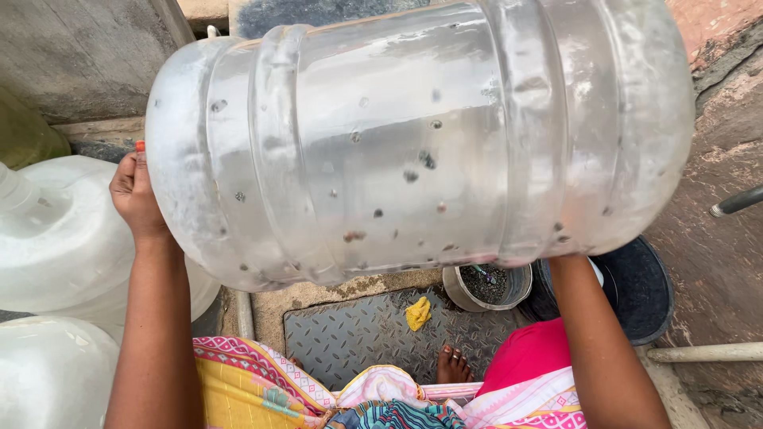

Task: The person holds a large transparent water dispenser and shakes it to dislodge debris. They pour out the dirty water and rinse the dispenser by filling it with water from a tap using a jug, then shaking and pouring it out again.

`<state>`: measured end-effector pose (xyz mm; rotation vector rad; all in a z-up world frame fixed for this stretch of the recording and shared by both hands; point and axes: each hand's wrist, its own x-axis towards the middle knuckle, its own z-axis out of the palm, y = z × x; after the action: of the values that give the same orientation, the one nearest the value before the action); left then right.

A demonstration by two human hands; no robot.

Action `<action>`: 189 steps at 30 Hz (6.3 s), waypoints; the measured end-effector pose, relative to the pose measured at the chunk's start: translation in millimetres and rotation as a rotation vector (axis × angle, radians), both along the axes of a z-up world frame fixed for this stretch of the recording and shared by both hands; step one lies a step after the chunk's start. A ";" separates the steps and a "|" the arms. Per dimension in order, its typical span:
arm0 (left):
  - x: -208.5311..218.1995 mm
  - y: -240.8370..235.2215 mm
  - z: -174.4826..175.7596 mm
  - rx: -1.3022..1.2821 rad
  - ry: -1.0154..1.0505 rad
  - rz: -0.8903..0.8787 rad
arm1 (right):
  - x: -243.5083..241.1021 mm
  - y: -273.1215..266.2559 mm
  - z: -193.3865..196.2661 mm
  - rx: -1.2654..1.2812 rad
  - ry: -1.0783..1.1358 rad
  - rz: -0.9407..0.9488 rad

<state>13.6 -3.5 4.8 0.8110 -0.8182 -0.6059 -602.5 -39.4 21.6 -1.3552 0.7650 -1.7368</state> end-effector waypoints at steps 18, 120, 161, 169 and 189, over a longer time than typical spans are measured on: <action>8.0 1.5 -10.0 0.954 -0.297 -0.338 | -5.1 -4.4 -1.4 0.533 0.492 -0.019; -5.9 47.1 69.1 -0.083 0.019 -0.384 | -0.1 17.1 51.7 -0.233 -0.075 -0.030; 0.3 22.9 22.5 0.214 0.093 -0.193 | -5.5 6.4 14.7 -0.085 -0.031 -0.036; 6.2 -14.1 -33.0 1.060 -0.125 -0.321 | 2.7 -34.5 -44.8 0.601 0.465 -0.087; -22.1 7.6 32.7 0.044 0.131 -0.421 | 19.7 3.5 31.5 -0.097 -0.075 0.059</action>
<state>-8.5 4.0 37.6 0.6330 -0.8635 -1.0421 -582.7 -35.9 53.1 -1.3554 0.6010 -1.7872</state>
